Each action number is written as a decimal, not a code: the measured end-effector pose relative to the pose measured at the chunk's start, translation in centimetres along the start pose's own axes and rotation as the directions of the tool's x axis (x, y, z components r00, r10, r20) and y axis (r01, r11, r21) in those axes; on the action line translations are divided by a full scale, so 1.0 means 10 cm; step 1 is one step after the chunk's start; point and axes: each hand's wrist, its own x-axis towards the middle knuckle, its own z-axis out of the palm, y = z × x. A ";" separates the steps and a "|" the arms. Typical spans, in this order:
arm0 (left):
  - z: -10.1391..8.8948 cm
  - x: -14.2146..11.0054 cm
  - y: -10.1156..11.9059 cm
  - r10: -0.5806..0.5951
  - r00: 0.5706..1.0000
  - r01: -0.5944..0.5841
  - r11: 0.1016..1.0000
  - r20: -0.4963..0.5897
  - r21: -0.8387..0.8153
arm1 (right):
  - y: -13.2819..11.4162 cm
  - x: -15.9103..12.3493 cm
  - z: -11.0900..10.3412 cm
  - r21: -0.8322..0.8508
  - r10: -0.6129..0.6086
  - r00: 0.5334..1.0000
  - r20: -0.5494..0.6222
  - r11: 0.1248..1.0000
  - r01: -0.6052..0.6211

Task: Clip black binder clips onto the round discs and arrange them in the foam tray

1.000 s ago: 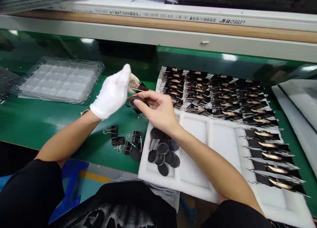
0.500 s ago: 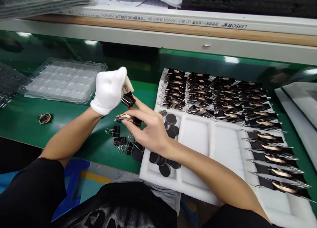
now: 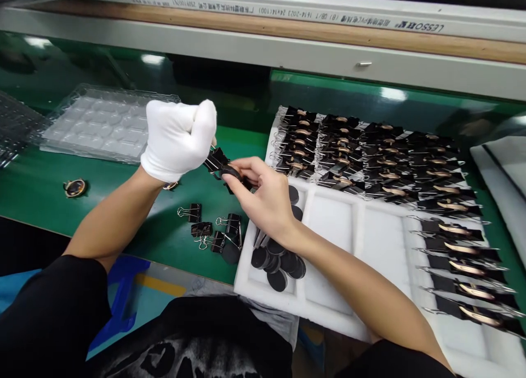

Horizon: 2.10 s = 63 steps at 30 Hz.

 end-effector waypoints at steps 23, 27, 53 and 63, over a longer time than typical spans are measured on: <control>-0.03 0.01 0.08 -0.074 0.965 0.069 0.997 0.250 0.027 | -0.09 0.11 -0.10 0.104 0.104 0.992 0.071 0.988 -0.111; 0.02 -0.04 0.13 -0.037 0.980 0.007 0.989 0.196 0.147 | -0.07 0.14 -0.09 0.087 0.121 0.986 0.114 0.987 -0.132; 0.08 -0.19 0.34 0.009 0.787 0.425 0.718 0.617 -0.552 | -0.47 -0.04 -0.99 -0.498 -0.009 0.983 0.184 0.861 0.101; 0.10 -0.27 0.32 0.117 0.582 0.422 0.802 0.805 -0.422 | -0.47 -1.05 -1.70 -0.612 0.078 0.997 0.019 0.789 -0.050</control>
